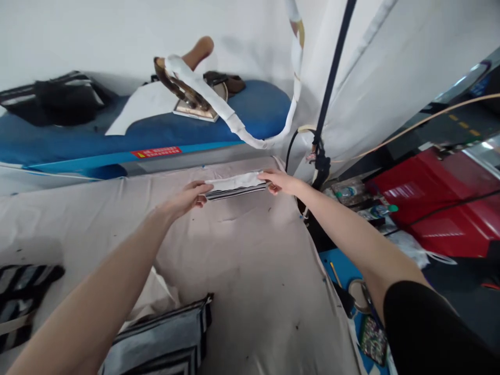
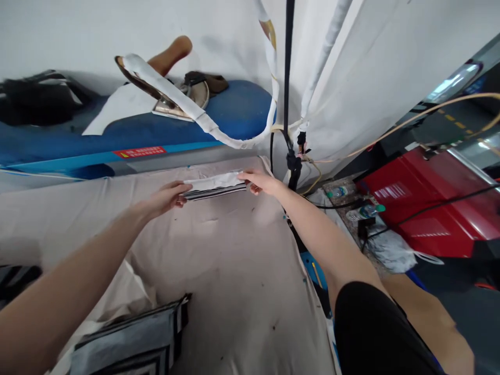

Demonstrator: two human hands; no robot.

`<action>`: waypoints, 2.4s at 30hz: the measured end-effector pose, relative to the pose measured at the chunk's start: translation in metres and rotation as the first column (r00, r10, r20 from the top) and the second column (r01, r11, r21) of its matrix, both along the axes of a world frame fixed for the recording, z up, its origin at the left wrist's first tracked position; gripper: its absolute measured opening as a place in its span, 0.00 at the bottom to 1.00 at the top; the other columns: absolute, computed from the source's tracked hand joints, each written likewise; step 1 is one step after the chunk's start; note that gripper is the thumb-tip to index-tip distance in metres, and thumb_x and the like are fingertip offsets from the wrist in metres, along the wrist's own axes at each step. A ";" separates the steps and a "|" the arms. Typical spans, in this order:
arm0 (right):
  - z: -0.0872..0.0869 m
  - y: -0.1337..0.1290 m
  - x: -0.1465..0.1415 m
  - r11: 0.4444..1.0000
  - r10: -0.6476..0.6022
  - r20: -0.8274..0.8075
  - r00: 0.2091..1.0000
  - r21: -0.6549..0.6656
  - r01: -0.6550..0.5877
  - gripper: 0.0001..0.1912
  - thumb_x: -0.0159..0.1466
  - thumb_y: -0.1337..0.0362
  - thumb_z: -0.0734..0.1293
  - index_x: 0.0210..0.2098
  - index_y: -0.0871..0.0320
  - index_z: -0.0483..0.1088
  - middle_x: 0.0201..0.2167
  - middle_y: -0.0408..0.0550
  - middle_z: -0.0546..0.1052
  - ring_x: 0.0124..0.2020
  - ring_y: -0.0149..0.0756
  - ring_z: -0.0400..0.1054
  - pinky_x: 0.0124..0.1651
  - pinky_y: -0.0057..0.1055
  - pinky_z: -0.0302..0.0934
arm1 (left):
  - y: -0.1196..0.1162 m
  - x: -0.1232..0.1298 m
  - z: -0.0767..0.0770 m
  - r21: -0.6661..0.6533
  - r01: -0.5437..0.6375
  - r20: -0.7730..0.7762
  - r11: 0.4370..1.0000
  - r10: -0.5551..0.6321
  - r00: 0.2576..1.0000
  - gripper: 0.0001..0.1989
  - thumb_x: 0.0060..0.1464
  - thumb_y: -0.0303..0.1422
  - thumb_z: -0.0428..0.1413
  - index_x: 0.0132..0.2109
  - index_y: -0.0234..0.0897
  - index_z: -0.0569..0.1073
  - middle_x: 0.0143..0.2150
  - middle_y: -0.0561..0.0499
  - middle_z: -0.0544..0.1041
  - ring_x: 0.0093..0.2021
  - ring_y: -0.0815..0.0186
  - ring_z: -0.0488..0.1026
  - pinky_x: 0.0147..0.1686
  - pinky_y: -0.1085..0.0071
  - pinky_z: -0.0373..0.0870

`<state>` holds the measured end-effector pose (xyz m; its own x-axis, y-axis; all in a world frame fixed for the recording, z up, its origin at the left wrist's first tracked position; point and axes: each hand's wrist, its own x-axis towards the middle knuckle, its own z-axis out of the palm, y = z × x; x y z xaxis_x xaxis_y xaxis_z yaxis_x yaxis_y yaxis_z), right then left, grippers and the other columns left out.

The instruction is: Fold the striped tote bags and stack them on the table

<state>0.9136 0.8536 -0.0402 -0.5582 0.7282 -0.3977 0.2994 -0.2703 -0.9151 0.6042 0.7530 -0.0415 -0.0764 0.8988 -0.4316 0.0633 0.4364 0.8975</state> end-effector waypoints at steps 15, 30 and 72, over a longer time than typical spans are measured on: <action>-0.038 0.086 0.017 0.988 -0.155 0.082 0.984 0.037 0.152 0.17 0.64 0.49 0.72 0.39 0.53 0.67 0.26 0.39 0.65 0.16 0.26 0.60 0.14 0.25 0.52 | 0.103 0.030 -0.022 -0.002 -0.011 -0.017 1.000 0.011 1.000 0.14 0.50 0.35 0.68 0.34 0.37 0.69 0.22 0.58 0.67 0.18 0.73 0.68 0.16 0.76 0.63; -0.038 0.084 0.017 0.981 -0.193 0.105 0.976 0.034 0.190 0.17 0.64 0.50 0.73 0.43 0.55 0.70 0.25 0.42 0.67 0.19 0.31 0.66 0.14 0.26 0.55 | 0.099 0.034 -0.023 -0.041 -0.033 -0.043 0.999 0.031 0.999 0.14 0.54 0.38 0.65 0.35 0.40 0.66 0.19 0.58 0.63 0.18 0.70 0.68 0.17 0.75 0.61; -0.079 -0.004 0.000 0.251 -0.318 0.536 0.782 0.843 -0.476 0.31 0.74 0.58 0.57 0.74 0.55 0.54 0.78 0.52 0.48 0.78 0.53 0.40 0.77 0.58 0.39 | 0.039 0.102 -0.069 0.216 0.579 -0.970 0.786 0.103 0.222 0.30 0.68 0.35 0.46 0.73 0.28 0.58 0.78 0.32 0.51 0.79 0.49 0.44 0.74 0.47 0.44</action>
<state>0.9132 0.8500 -0.1190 -0.6228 0.7238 0.2969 0.7312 0.6735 -0.1081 0.7062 0.7916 -0.1107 0.1651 0.9617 0.2188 0.9707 -0.1977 0.1363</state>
